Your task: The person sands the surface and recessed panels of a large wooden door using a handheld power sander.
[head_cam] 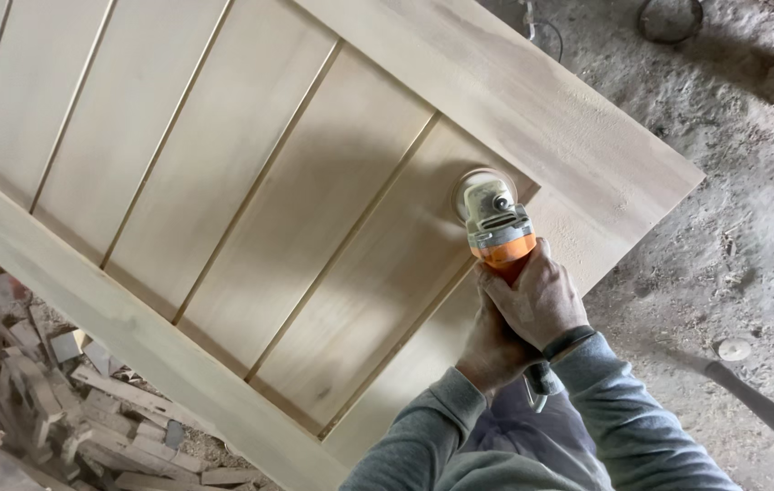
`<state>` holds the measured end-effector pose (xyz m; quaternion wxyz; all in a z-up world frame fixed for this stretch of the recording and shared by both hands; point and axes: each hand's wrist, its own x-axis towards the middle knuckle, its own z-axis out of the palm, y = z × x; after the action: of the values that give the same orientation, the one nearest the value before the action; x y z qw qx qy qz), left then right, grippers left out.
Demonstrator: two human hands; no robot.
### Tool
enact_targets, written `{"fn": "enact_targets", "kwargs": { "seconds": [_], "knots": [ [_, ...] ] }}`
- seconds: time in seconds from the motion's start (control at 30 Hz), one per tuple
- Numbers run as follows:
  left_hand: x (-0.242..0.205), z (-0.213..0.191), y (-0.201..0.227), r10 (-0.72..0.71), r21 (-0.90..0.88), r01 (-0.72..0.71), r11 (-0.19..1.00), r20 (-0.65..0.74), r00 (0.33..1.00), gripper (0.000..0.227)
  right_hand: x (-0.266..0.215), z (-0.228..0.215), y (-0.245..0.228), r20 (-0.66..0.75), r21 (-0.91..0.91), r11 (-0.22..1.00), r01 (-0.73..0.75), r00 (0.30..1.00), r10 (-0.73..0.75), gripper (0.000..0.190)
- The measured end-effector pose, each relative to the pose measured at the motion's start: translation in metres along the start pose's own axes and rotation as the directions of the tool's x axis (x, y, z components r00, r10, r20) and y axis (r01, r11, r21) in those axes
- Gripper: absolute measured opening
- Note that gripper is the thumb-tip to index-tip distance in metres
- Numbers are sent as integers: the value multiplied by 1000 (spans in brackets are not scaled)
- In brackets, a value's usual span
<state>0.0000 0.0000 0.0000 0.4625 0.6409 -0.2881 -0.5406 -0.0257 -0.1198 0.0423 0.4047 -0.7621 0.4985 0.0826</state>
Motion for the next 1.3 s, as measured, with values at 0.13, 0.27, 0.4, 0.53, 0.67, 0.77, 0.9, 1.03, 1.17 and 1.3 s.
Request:
{"fn": "enact_targets", "kwargs": {
  "seconds": [0.13, 0.27, 0.4, 0.53, 0.67, 0.77, 0.9, 1.03, 1.17, 1.3],
  "knots": [
    [-15, 0, -5, -34, -47, 32, 998, -34, 999, 121, -10, 8, -5, 32, -7, 1000, 6, 999, -6, 67],
    [-27, 1, -10, -109, -62, 105, 993, -66, 992, 125, -18, 12, -9, 70, 5, 1000, 10, 998, -10, 67],
    [-39, 4, -15, -100, -59, 95, 994, -96, 990, 125, -30, 17, -15, 67, -35, 999, 32, 997, -30, 66],
    [-55, 5, -18, -104, -167, 79, 983, -149, 983, 123, -40, 24, -18, 110, -45, 998, 48, 993, -42, 66],
    [-73, 8, -26, -74, -234, 18, 972, -230, 970, 120, -51, 33, -22, 149, -78, 995, 62, 988, -50, 66],
    [-85, 13, -39, -75, -142, 38, 989, -260, 963, 123, -58, 42, -25, 203, -102, 990, 94, 977, -71, 65],
    [-98, 18, -50, 53, 42, -42, 998, -284, 957, 119, -70, 54, -26, 221, -118, 981, 156, 967, -127, 64],
    [-111, 19, -44, -31, -187, -33, 982, -329, 944, 124, -79, 61, -25, 257, -131, 972, 193, 954, -155, 63],
    [-121, 19, -42, -112, -220, 40, 975, -327, 938, 119, -85, 70, -23, 319, -170, 964, 205, 937, -143, 62],
    [-134, 26, -51, -132, -537, -77, 840, -340, 931, 110, -90, 86, -20, 394, -206, 936, 286, 900, -189, 65]
  ]
}}
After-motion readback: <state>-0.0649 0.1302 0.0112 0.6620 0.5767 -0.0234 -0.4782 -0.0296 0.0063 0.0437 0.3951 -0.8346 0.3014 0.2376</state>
